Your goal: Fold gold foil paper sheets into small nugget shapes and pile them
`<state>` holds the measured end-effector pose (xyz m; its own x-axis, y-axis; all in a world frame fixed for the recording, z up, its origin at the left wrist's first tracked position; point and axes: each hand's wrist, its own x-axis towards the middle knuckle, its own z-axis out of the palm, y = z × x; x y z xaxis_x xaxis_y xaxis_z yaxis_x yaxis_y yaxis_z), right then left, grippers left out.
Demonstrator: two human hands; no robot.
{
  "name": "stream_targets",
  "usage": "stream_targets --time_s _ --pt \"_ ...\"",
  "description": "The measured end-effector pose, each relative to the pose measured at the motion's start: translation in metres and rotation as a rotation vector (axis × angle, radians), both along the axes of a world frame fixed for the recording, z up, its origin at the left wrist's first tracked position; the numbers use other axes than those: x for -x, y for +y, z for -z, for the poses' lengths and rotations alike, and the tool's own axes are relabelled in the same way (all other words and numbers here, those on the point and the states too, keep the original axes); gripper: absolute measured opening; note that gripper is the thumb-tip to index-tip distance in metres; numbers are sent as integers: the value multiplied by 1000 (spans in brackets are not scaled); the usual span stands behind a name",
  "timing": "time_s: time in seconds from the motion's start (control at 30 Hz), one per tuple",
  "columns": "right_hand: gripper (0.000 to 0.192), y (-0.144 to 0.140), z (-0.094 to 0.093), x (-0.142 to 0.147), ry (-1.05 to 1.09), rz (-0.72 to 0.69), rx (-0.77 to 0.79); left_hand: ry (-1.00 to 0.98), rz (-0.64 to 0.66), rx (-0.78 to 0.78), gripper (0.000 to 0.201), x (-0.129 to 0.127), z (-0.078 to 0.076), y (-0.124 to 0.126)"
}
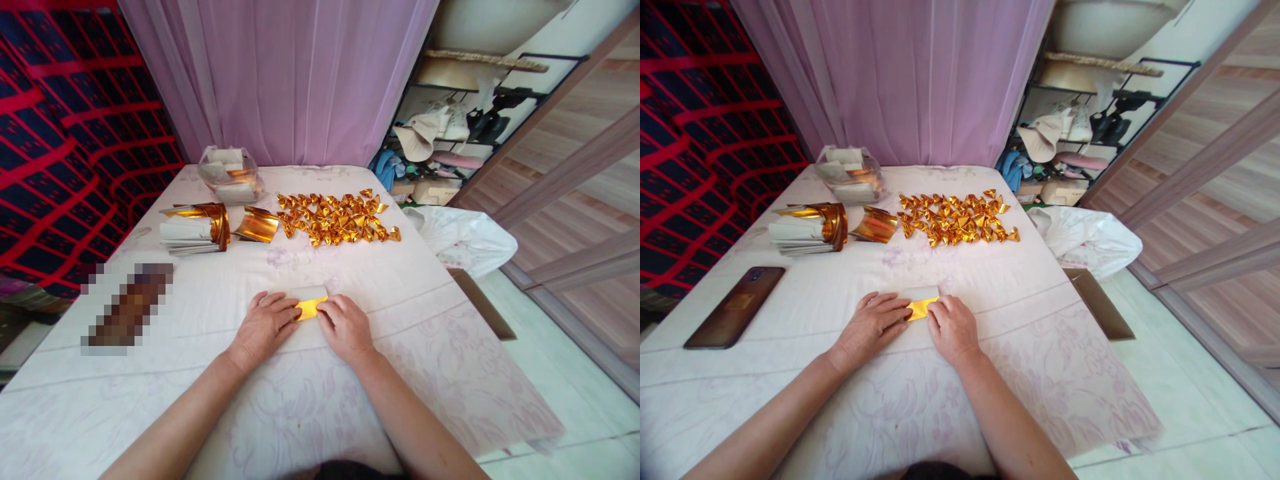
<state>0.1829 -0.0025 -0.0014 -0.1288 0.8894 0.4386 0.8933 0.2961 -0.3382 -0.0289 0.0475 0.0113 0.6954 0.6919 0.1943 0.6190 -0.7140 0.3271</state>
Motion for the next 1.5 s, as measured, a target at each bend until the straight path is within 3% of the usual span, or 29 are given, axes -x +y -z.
stream_targets --time_s 0.2,0.43,0.63,0.83,1.0,1.2,1.5 --pt "9 -2 -10 9 -99 -73 62 -60 -78 17 19 -10 -7 -3" --pt "11 1 -9 9 -65 -79 106 -35 -85 -32 17 -17 -12 -3" --pt "12 3 -7 9 -80 -122 106 9 -180 -59 20 -27 -12 -10" --pt "14 5 -2 9 -108 -115 74 -43 -62 15 20 -12 -10 0" --pt "16 1 -6 8 -99 -103 80 -75 -90 12 16 -11 -9 2" --pt "11 -9 -12 7 12 -91 139 -93 -103 21 20 -23 -11 -12" --pt "16 -14 -5 2 126 -23 144 -95 -99 43 10 -23 -7 -11"
